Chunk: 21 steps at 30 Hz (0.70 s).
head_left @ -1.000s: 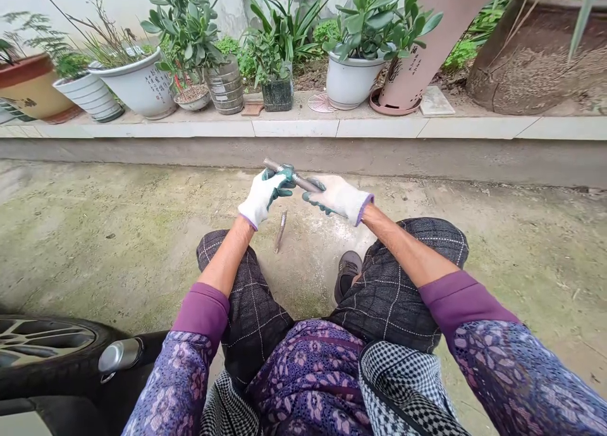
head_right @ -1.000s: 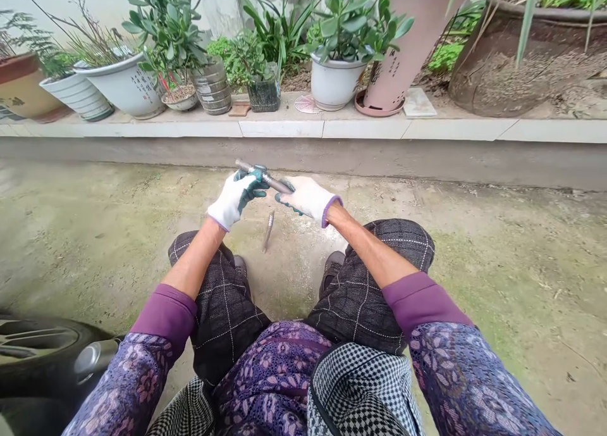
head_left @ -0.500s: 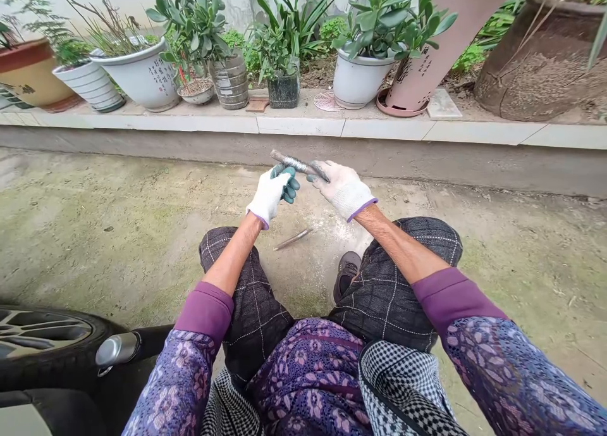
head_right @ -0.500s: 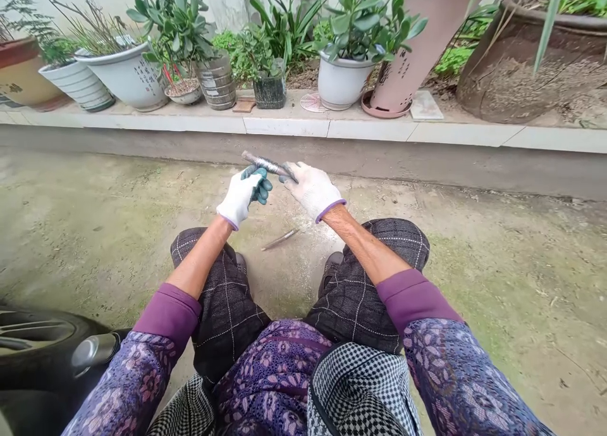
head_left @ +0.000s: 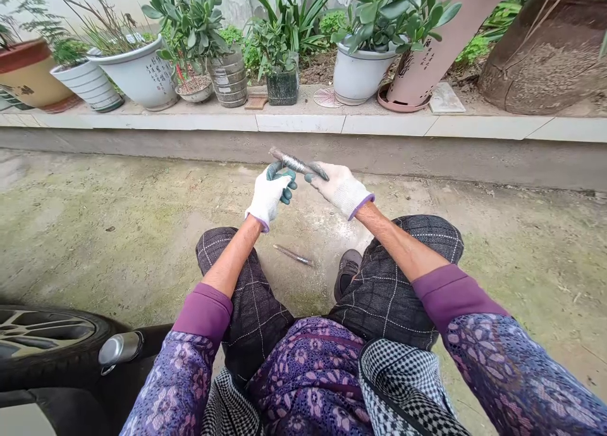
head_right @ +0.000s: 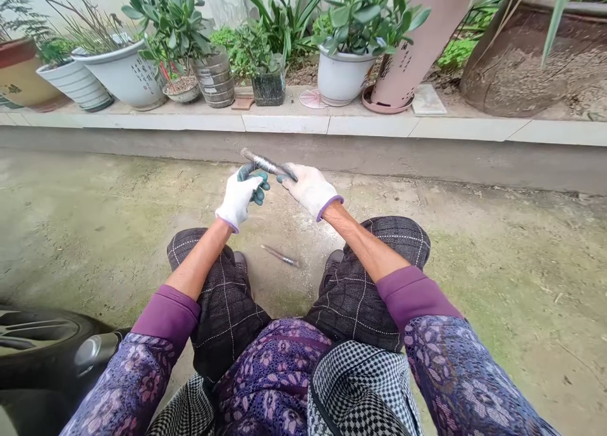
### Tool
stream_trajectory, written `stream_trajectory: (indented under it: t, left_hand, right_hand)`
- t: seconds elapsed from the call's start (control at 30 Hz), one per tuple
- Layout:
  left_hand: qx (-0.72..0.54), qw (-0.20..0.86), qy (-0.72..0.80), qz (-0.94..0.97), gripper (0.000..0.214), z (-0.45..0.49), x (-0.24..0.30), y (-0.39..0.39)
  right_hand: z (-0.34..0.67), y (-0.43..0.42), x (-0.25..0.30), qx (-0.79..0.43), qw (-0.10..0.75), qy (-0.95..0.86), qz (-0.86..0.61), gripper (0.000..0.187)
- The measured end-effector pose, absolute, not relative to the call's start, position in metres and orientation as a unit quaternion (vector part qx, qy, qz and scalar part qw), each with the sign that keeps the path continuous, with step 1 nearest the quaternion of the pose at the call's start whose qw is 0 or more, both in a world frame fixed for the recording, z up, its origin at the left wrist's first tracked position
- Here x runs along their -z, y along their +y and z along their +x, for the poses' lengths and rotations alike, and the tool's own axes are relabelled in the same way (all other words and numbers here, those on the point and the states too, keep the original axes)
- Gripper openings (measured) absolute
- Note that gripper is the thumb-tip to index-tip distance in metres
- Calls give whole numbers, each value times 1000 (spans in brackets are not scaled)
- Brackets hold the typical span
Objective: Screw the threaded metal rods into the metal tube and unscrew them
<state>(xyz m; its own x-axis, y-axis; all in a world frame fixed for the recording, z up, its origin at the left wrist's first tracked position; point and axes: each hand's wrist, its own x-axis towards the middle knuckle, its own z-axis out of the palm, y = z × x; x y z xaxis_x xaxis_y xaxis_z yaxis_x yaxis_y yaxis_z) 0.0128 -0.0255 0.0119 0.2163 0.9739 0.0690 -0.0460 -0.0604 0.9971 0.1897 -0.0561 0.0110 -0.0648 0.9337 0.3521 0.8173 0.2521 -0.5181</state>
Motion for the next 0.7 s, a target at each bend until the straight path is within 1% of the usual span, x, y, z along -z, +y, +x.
stream_trajectory:
  t: [0.07,0.13,0.23,0.3,0.4,0.53,0.7]
  left_hand:
    - [-480,550,396,557,36,11,-14,-26]
    - [-485,554,383,558,29,9,-15,-27]
    - [-474,567,355,573,21,5,-17,-28]
    - [-458,586,329,582,26,4,-18,-27]
    - [-440,606,307,587,34,3,-18,-25]
    - [-443,610,288,590,35,1,-18,-22]
    - [-449,620,262,587,41,0,-20,-26]
  right_hand:
    - [190,-57,-11,-186,356,-693,-599,33]
    - [189,-61,-13,-282,383,-653,-590,33]
    - [189,-67,-17,-387,404,-609,-562,29]
    - [189,-71,-21,-442,405,-593,-537,28]
    - [191,-76,-25,-521,411,-569,-485,33]
    - [194,-80,-24,-590,421,-536,-433,39]
    - [194,-80,-20,-614,417,-530,-410,40]
